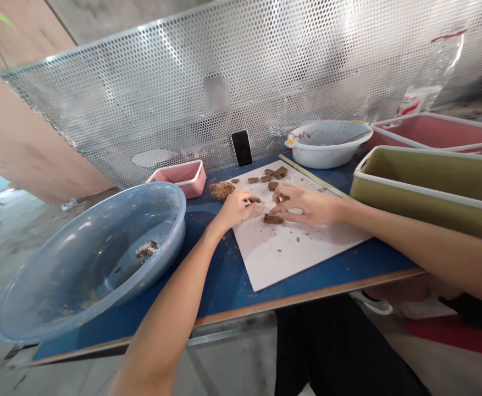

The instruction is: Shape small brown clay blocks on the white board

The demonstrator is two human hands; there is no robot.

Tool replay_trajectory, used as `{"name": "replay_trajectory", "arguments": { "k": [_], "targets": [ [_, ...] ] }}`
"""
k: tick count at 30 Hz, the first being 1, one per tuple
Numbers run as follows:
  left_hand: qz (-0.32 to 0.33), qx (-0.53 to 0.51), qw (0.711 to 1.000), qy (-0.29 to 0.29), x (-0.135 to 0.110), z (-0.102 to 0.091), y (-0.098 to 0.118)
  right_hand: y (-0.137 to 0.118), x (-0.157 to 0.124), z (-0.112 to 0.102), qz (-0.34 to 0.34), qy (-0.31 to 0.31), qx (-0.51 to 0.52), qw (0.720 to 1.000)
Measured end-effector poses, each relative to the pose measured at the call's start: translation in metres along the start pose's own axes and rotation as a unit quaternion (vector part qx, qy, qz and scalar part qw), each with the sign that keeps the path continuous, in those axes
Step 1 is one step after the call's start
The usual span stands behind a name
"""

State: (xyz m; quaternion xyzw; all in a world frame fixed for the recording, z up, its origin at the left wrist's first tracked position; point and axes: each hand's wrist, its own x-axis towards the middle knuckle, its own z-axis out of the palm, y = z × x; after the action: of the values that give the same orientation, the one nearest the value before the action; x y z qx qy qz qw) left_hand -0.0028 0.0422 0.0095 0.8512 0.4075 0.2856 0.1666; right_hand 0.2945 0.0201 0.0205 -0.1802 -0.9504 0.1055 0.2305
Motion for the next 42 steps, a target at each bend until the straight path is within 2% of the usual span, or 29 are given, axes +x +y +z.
{"name": "replay_trajectory", "arguments": {
  "k": [5,14,24,37,42],
  "targets": [
    [-0.01,-0.009,0.999,0.032,0.0,0.003,0.001,0.0,-0.012,0.005,0.024,-0.035,-0.001,0.999],
    [-0.011,-0.004,0.999,0.03,-0.002,0.006,0.001,0.002,-0.009,0.014,0.052,-0.057,0.016,0.997],
    [-0.009,0.002,1.0,0.029,-0.001,0.008,0.0,0.002,-0.008,0.015,0.074,-0.087,0.021,0.993],
    [-0.018,0.0,1.0,0.026,-0.002,0.009,0.002,0.006,-0.008,0.016,0.067,-0.097,0.009,0.993],
    [-0.021,0.009,0.999,0.024,-0.001,0.007,0.003,0.006,-0.011,0.01,0.068,-0.066,0.017,0.995]
  ]
}}
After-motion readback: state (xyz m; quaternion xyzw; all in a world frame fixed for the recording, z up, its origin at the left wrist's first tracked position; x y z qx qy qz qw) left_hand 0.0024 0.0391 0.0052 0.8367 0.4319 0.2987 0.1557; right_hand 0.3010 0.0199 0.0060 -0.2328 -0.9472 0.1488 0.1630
